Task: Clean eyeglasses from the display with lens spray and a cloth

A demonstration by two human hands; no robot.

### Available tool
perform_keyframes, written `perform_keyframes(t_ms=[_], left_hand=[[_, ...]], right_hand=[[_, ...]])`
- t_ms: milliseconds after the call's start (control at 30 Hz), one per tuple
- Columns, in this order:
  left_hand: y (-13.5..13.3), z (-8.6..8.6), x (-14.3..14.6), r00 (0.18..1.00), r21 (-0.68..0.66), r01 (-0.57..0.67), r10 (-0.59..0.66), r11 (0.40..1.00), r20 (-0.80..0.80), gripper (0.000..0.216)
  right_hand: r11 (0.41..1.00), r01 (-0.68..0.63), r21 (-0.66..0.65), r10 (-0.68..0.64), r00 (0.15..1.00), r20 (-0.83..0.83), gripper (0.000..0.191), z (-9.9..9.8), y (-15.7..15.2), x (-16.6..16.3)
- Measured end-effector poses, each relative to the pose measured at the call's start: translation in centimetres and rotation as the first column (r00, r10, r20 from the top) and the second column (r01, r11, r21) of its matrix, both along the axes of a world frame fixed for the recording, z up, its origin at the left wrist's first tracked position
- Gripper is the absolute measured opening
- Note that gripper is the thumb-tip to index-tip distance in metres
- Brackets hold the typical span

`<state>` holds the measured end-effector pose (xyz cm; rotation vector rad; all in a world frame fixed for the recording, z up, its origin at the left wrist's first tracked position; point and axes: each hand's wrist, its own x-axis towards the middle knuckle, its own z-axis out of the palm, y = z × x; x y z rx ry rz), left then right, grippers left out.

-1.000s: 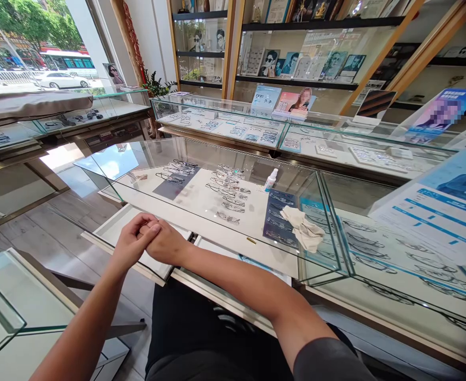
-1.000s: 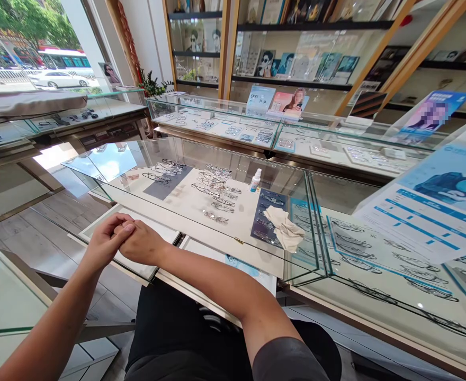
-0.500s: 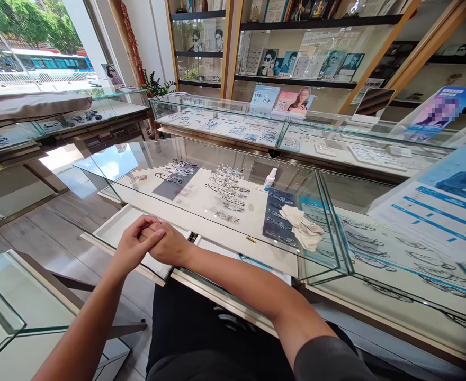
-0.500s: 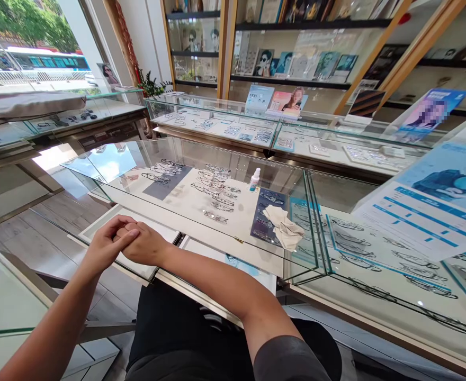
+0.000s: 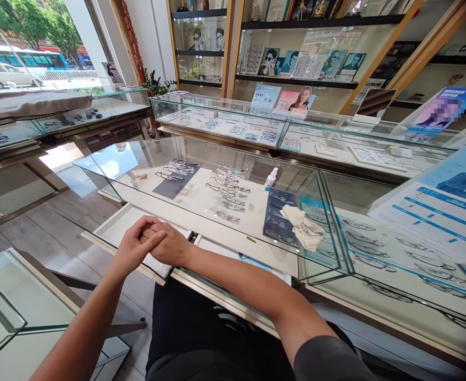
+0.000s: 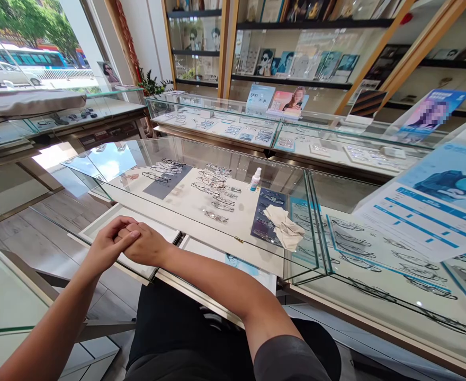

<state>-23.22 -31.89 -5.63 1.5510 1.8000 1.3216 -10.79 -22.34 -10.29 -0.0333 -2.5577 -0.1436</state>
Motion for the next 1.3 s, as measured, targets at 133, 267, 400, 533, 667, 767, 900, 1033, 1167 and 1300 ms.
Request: perform_keyframes(t_ms=[133,267,400,533,667,767,900,1033,1167,1300], left_hand=[[-0.1,0.2,0.1,0.999,0.024,-0.027,0.027,0.999,-0.023,0.047],[-0.3,-0.1,-0.8,0.999,0.010,0.016,-0.016,1.000,0.027,0.051],[-1.1,-0.6,-3.7,0.999,-0.026,-0.035,0.034,0.999,-0.020,0.051],[-2.1,-1.4,-7.6,0.958,0.001,-0.217,0.213,0.976,-0.193,0.040],[-2.4,-2.4,-9.8,0.942,-0.033,-0.246,0.230,0.969,-0.245,0.035],[-1.9,-3.2,-10.3,0.947,-0.060,-0.257,0.239,0.965,-0.213,0.033],[-1.4,-4.0,-10.2,0.965,-0.107,-0.239,0.223,0.965,-0.140,0.033],[-1.3,-4.3,-10.1,0.966,-0.113,-0.236,0.220,0.965,-0.138,0.031],[-0.5,-4.4,-10.1,0.961,-0.107,-0.215,0.191,0.971,-0.199,0.028],[1.2,-4.3,-9.7,0.940,-0.103,-0.148,0.107,0.984,-0.325,0.033]], right_hand=[[1.000,-0.004,-0.006,0.004,1.000,0.011,0.033,0.0,-0.3,-0.6],[0.999,-0.022,-0.042,0.020,0.999,-0.044,0.031,-0.2,-0.3,-0.8],[0.993,0.032,-0.109,-0.039,0.997,-0.060,0.027,1.7,3.3,1.9],[0.812,0.521,-0.262,-0.518,0.851,0.087,0.024,5.5,11.2,7.7],[0.598,0.769,-0.227,-0.685,0.637,0.352,0.020,7.5,17.7,12.2],[0.549,0.812,-0.199,-0.684,0.573,0.452,0.018,7.1,19.6,13.2],[0.535,0.822,-0.194,-0.688,0.557,0.466,0.017,6.2,19.8,12.6],[0.535,0.823,-0.189,-0.692,0.556,0.461,0.019,5.9,19.7,11.6],[0.523,0.832,-0.182,-0.699,0.542,0.466,0.017,5.9,19.6,10.6],[0.504,0.842,-0.193,-0.702,0.530,0.476,0.015,5.9,19.5,9.9]])
